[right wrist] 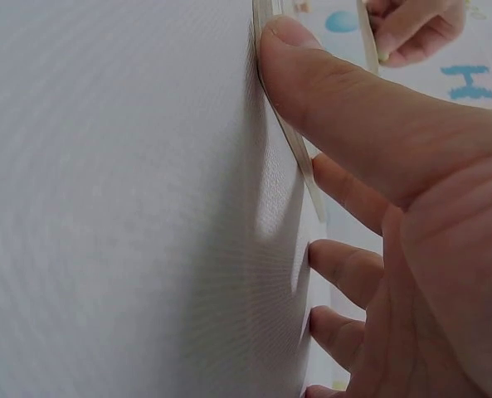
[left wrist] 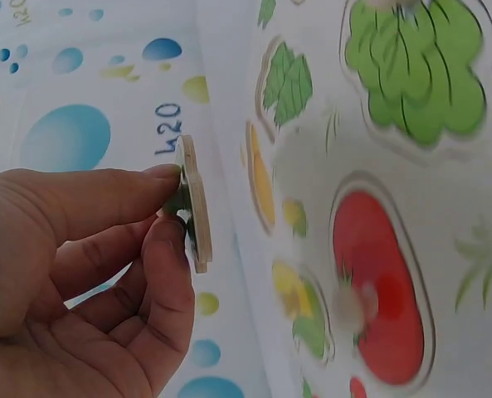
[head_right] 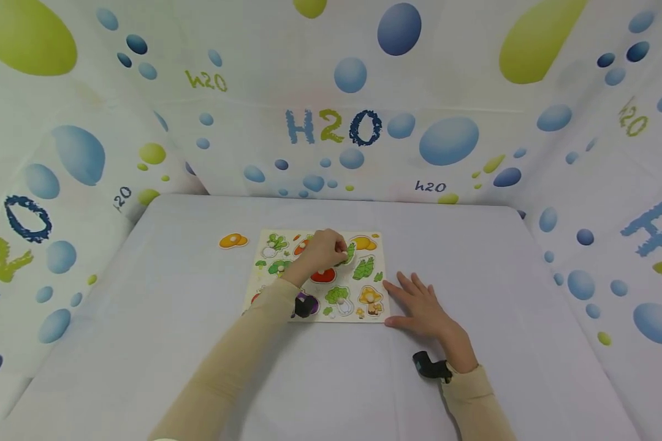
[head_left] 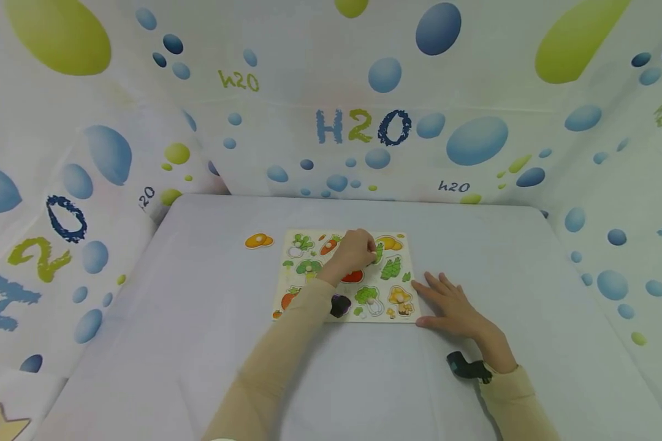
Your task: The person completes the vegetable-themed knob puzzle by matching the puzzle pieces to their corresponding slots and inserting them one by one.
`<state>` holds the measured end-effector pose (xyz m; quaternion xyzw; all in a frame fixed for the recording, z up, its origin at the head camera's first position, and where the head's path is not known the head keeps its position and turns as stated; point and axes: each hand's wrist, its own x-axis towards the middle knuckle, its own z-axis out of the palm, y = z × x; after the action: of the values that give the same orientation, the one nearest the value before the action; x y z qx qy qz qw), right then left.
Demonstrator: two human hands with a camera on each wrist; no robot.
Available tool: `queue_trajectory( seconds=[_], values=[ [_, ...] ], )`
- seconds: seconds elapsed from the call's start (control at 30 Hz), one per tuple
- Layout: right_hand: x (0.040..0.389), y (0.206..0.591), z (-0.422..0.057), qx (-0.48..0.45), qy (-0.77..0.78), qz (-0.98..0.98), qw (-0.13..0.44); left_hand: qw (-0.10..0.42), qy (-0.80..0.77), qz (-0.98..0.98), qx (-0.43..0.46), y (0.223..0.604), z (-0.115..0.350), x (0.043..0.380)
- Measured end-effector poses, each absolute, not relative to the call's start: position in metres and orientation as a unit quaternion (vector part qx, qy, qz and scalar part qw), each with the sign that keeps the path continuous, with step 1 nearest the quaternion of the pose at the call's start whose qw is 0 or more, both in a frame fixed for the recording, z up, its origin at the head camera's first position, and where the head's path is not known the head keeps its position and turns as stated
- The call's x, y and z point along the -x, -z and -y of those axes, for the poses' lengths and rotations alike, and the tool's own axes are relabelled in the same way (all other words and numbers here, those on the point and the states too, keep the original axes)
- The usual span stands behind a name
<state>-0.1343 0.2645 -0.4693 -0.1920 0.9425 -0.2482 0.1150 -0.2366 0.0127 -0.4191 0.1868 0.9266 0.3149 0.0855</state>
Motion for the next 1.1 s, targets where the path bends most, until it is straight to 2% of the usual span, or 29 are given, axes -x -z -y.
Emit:
queue_trajectory(
  seconds=[0.4,1.1],
  values=[
    [0.135,0.469,-0.262,0.193,0.254,-0.940,0.121,0.107,-0.276,-0.934,-0.199,0.436,-0.044,0.236],
    [0.135,0.470,-0.263,0.192,0.247,-0.943,0.114,0.126,-0.271,-0.932,-0.203,0.441,-0.057,0.231]
  ],
)
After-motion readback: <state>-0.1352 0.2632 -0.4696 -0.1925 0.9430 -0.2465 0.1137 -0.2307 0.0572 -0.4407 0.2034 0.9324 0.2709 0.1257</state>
